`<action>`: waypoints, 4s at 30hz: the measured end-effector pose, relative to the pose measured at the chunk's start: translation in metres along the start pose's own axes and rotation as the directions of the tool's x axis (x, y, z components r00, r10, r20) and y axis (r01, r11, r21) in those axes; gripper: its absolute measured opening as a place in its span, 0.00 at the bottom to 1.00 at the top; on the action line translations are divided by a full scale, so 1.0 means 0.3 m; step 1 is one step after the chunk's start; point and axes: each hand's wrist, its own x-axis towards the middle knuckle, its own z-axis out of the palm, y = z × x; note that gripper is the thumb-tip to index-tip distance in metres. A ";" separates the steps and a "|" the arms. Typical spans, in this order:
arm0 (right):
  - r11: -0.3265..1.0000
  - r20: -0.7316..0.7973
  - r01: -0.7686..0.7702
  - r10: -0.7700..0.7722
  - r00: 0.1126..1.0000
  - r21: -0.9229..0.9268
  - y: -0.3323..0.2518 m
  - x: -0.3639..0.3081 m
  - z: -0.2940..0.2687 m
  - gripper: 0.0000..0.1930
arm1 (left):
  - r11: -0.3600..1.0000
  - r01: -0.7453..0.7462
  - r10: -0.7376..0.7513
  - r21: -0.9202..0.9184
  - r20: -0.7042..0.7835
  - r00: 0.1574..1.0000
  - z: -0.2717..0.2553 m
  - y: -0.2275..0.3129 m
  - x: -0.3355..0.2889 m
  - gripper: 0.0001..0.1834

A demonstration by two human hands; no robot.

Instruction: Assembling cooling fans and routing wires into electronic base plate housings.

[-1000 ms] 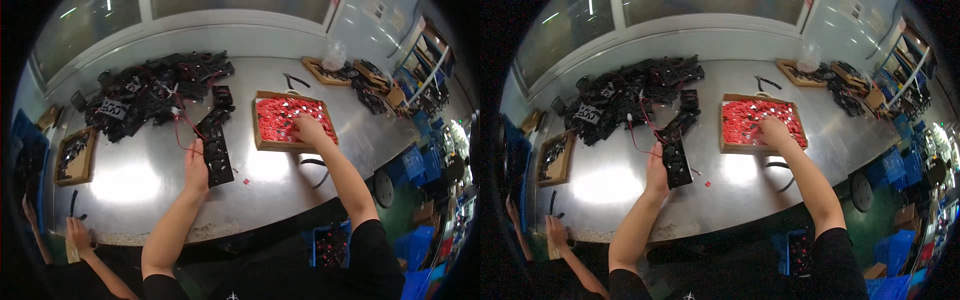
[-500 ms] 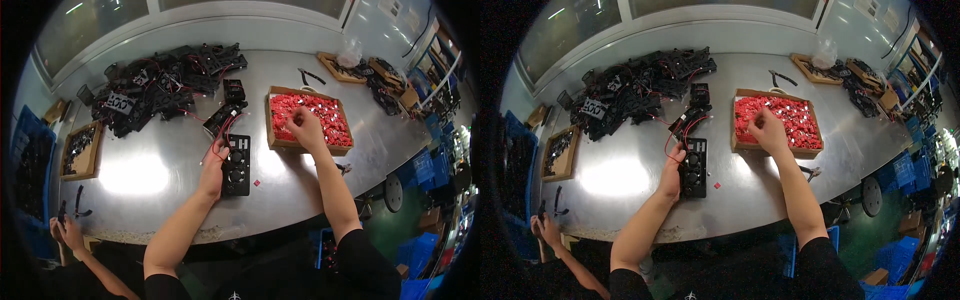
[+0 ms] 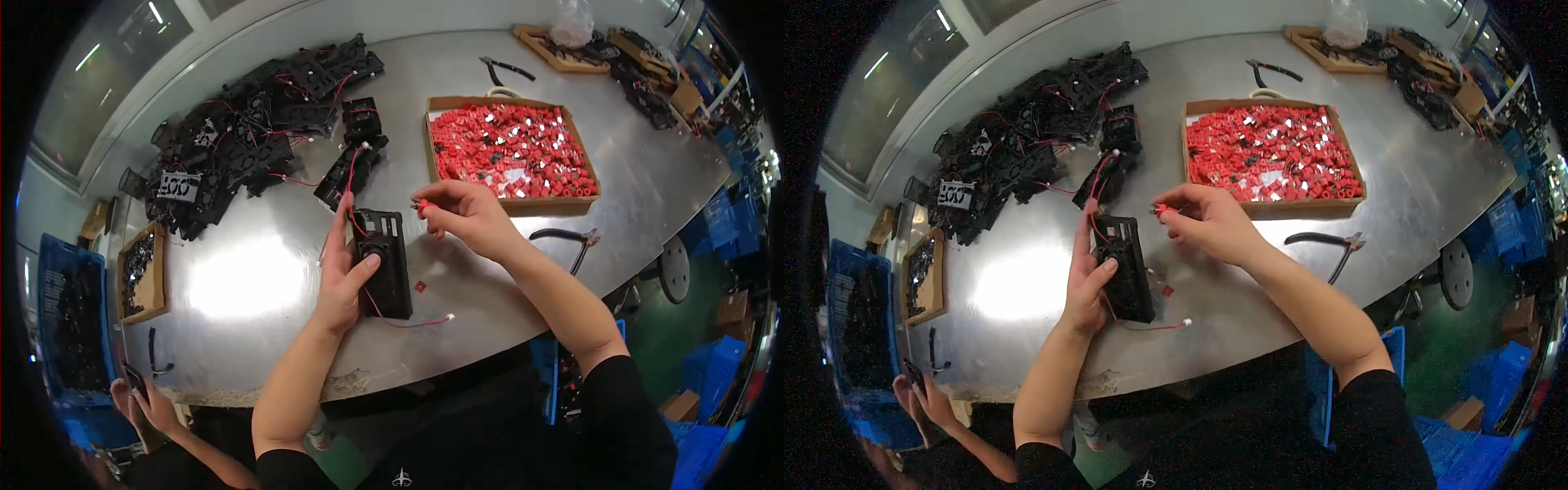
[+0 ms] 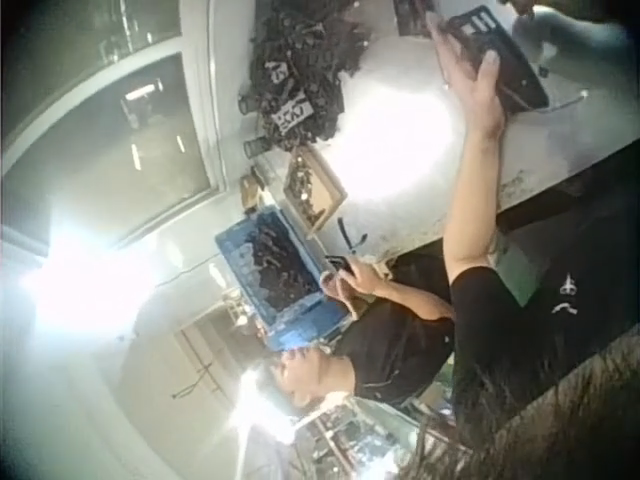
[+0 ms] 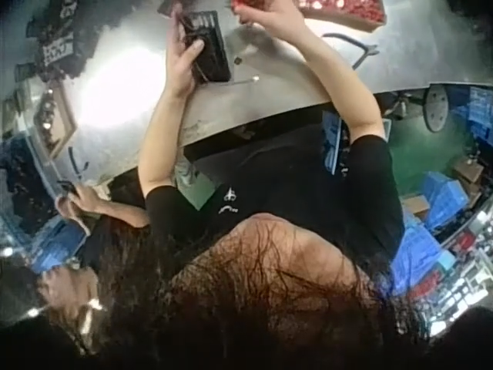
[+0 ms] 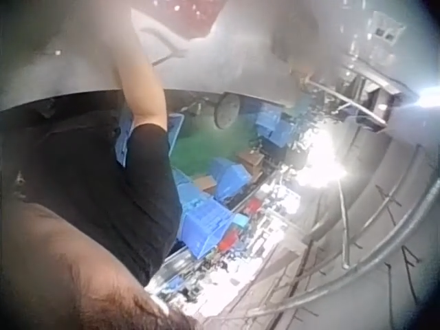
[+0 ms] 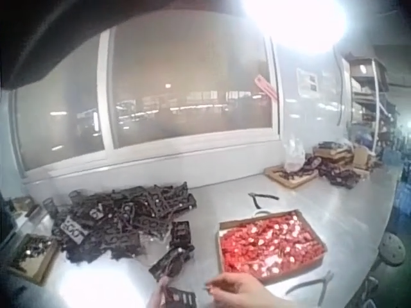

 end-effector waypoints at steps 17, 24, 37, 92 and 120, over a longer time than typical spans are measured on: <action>0.928 0.294 -0.135 0.030 0.955 0.347 0.084 -0.019 0.072 0.13 | 0.985 0.004 -0.026 0.171 0.130 0.991 0.030 0.010 -0.040 0.47; 0.914 0.310 -0.172 0.054 0.949 0.368 0.102 -0.028 0.073 0.14 | 0.953 -0.122 0.075 0.276 0.174 0.982 0.030 0.017 -0.054 0.55; 0.954 0.324 -0.093 -0.004 0.946 0.284 0.110 -0.033 0.058 0.14 | 0.849 -0.221 0.081 0.480 0.296 0.952 0.006 -0.006 -0.040 0.60; 0.235 0.871 0.955 -0.414 0.266 -0.180 0.058 -0.161 0.205 0.15 | 0.373 -0.253 -0.264 0.893 0.363 0.894 -0.008 0.135 -0.028 0.48; 0.488 0.541 0.561 -0.199 0.817 -0.669 0.047 -0.047 0.055 0.39 | 0.214 -0.479 -0.064 0.852 0.501 0.863 -0.036 0.189 -0.030 0.45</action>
